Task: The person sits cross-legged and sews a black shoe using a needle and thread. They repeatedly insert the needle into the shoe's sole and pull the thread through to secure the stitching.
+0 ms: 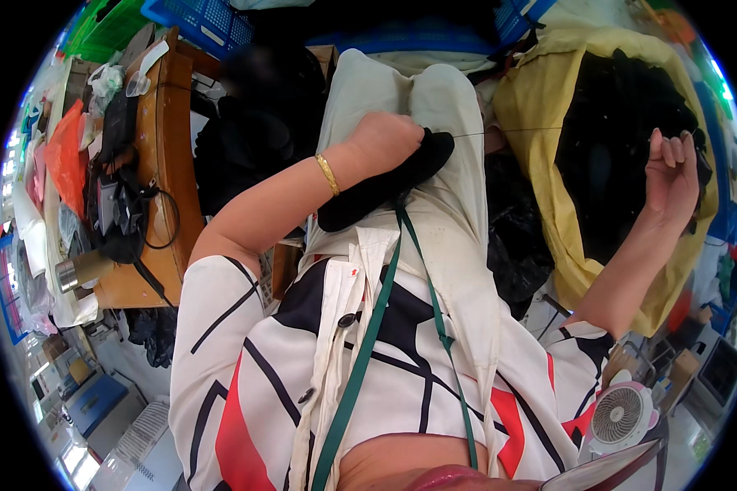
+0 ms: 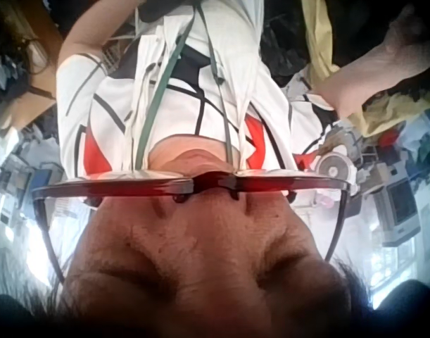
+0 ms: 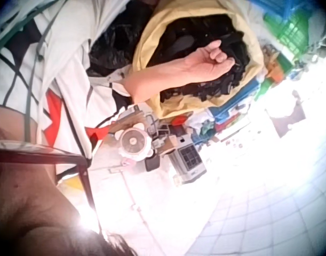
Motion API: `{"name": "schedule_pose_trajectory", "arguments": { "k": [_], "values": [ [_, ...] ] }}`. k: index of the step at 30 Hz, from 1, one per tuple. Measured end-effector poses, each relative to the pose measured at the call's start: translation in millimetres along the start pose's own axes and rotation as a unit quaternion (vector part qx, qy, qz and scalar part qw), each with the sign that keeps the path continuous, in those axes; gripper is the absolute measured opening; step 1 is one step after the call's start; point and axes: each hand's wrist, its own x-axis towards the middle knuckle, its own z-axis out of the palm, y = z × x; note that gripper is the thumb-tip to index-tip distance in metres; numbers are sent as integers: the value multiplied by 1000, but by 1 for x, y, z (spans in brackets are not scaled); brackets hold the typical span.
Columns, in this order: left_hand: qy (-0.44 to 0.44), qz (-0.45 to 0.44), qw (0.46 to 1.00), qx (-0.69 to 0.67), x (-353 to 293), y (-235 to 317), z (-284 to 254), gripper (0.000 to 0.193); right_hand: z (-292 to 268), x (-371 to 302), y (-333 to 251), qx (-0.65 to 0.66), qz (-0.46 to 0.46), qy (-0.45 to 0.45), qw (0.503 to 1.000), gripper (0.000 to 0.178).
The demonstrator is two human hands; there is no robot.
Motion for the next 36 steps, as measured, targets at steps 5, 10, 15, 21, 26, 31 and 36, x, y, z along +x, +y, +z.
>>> {"name": "schedule_pose_trajectory", "arguments": {
  "k": [5, 10, 15, 21, 26, 31, 36],
  "values": [
    [53, 28, 998, -9, -1, 4, 10, 7, 12, 29, -38, -92, -220, 93, 967, 25],
    [38, -43, 988, -143, -2, -4, 10, 11, 15, 30, -19, -199, -333, 9, 922, 20],
    [3, -161, 924, -347, -12, -25, 26, 16, 68, -44, 123, -491, -30, -247, 835, 16],
    [-24, -198, 870, -451, -11, -28, 31, 16, 77, -82, 218, -673, -142, -486, 540, 5],
    [-42, -268, 812, -517, -16, -32, 29, 14, 113, -96, 192, -669, -169, -429, 582, 12],
    [-38, -277, 782, -557, -16, -42, 34, 14, 148, -131, 191, -727, 30, -519, 448, 65],
    [-31, -259, 801, -539, -15, -42, 32, 13, 135, -149, 221, -734, 112, -539, 398, 56]
  ]
}}
